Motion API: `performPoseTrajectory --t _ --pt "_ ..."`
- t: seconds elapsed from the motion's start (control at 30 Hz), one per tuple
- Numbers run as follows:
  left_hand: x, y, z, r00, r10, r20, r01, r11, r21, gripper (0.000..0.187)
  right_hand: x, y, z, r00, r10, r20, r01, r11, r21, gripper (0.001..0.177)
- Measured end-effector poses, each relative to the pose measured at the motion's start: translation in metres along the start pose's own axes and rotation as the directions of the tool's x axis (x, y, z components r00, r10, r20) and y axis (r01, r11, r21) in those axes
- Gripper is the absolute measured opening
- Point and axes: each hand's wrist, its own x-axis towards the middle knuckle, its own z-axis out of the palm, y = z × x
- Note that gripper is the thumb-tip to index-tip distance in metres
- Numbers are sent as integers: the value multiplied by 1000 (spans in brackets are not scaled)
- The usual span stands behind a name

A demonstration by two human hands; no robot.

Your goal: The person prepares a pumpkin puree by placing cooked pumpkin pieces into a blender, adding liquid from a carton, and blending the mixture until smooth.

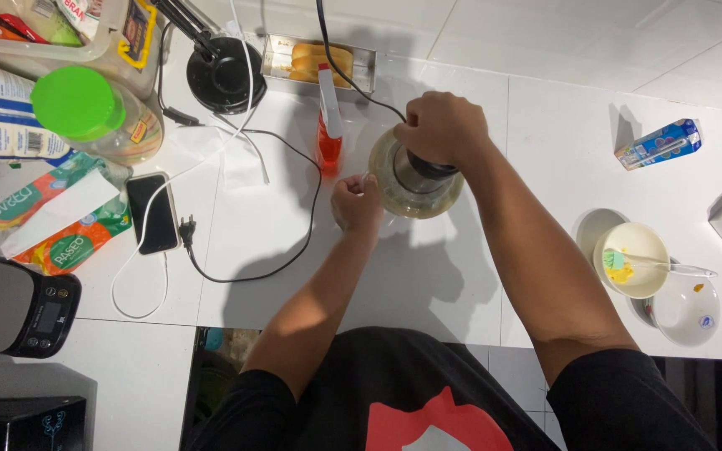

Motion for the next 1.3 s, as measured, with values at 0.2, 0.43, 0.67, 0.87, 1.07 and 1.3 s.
performPoseTrajectory --t 0.2,0.43,0.67,0.87,1.07,1.3 --pt "4 -1 -2 1000 23 -4 -23 999 22 22 0 -3 -1 1000 18 16 -19 999 35 21" --pt "5 -3 -7 999 16 42 -15 1000 -18 24 -14 0 -9 998 -31 -47 42 963 265 35" --pt "5 1 -21 980 57 192 -29 989 -144 28 -16 83 18 948 314 -49 -233 791 565 76" --pt "9 15 -33 913 5 408 42 993 -106 34 -55 92 54 926 164 341 -368 181 912 87" --pt "-40 108 -72 793 -98 601 66 995 75 156 -50 79 32 938 78 337 -345 269 899 100" --pt "-41 126 -71 802 -104 588 26 990 140 169 -49 60 16 895 101 434 -445 273 853 97"
